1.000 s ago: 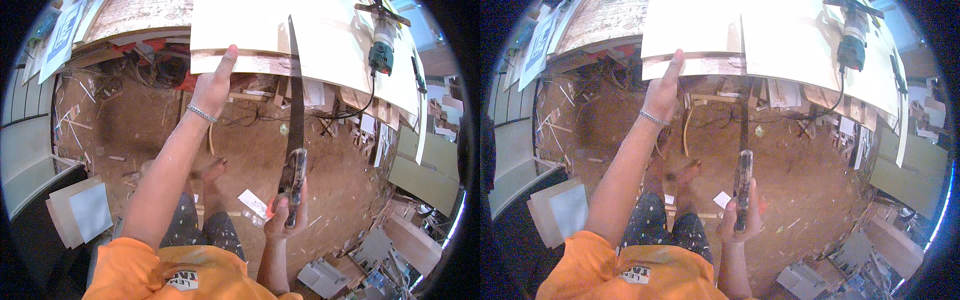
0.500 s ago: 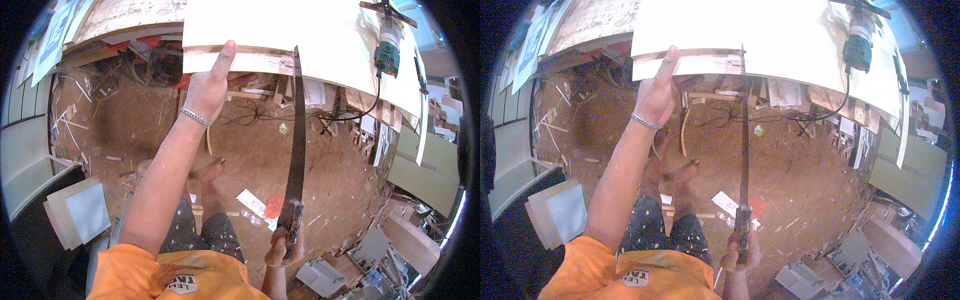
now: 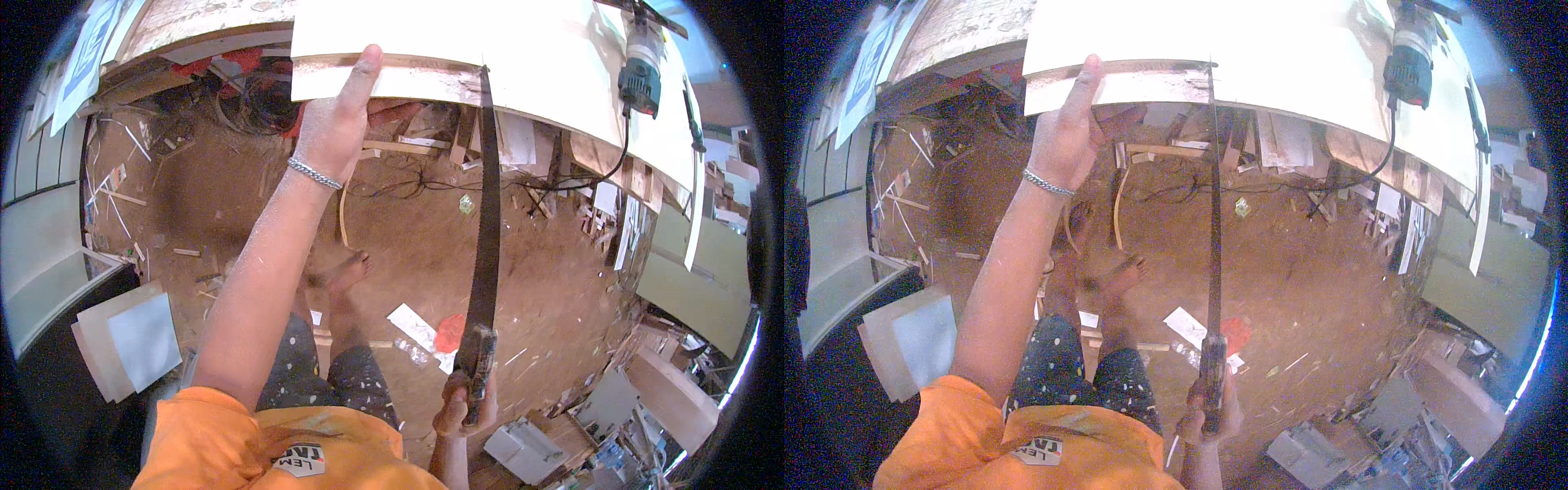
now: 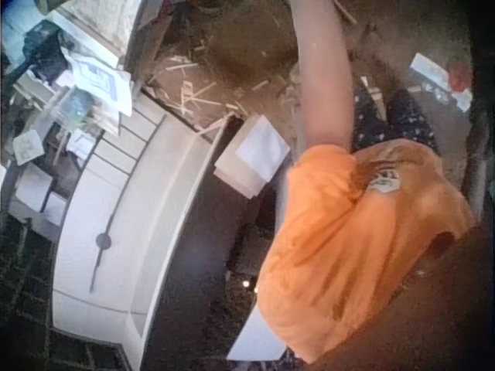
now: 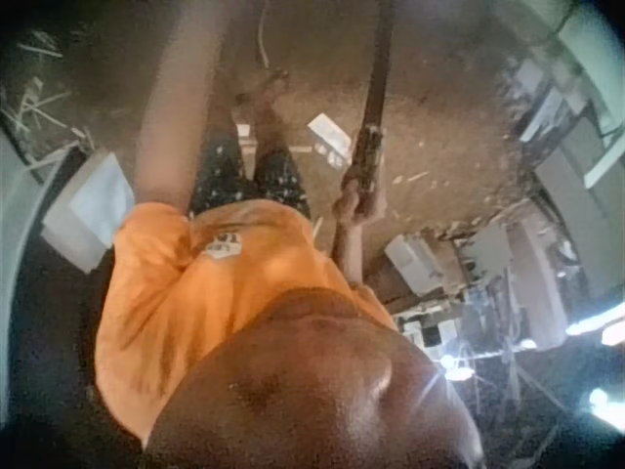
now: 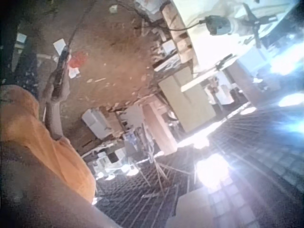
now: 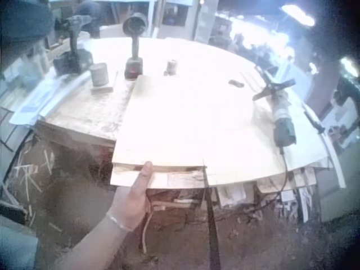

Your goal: The person uses a router to cut a curved groove into a plywood sheet on a workbench. They mark the board with a tape measure and a try square, then use a hand saw and an angle grinder to cut out a section of the wood before resuming work with the router.

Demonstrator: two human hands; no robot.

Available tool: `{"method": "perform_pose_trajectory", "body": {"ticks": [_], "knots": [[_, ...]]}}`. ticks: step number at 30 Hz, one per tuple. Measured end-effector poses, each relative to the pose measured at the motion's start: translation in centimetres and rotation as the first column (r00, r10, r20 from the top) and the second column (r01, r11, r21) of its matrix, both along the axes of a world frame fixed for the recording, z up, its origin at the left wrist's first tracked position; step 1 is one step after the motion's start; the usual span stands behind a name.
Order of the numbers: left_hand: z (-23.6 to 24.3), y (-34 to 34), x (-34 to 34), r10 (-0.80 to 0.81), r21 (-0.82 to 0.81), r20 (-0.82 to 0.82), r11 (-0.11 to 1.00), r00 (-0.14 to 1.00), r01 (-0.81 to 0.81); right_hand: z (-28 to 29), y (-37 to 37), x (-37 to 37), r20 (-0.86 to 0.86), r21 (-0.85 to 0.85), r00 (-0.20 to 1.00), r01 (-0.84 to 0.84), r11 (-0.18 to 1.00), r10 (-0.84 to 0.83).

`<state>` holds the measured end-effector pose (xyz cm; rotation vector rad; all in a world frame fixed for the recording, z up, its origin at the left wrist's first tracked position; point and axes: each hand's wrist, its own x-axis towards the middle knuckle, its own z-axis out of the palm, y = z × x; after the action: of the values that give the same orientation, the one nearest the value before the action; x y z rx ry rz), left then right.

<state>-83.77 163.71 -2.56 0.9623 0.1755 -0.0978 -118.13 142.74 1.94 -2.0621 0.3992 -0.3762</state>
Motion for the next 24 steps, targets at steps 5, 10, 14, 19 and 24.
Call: {"method": "perform_pose_trajectory", "body": {"ticks": [5, 10, 14, 19, 24], "knots": [[0.2, -0.1, -0.3, 0.019, -0.027, -0.046, 0.999, 0.999, -0.02, 1.1, 0.5, 0.1, -0.096, -0.025, 0.994, 0.044, 0.999, -0.047], [-0.1, 0.1, 0.1, 0.007, -0.012, -0.005, 1.0, 1.0, -0.007, 2.1, 1.5, -1.1, -0.145, 0.079, 0.979, 0.156, 0.985, -0.143], [0.0, 0.0, 0.0, 0.026, -0.007, -0.038, 1.0, 0.999, -0.027, 0.8, 1.6, -0.5, -0.045, -0.149, 0.997, 0.048, 0.988, -0.055], [-0.4, -0.1, -0.3, 0.043, -0.003, 0.001, 0.999, 0.999, -0.043, 3.2, 2.3, -0.5, -0.164, -0.082, 0.978, 0.114, 0.99, -0.126], [-0.1, -0.4, -0.1, -0.005, 0.029, -0.04, 1.0, 0.999, 0.006, 3.5, 1.8, -1.1, -0.176, -0.063, 0.984, 0.027, 0.998, -0.038]]}}
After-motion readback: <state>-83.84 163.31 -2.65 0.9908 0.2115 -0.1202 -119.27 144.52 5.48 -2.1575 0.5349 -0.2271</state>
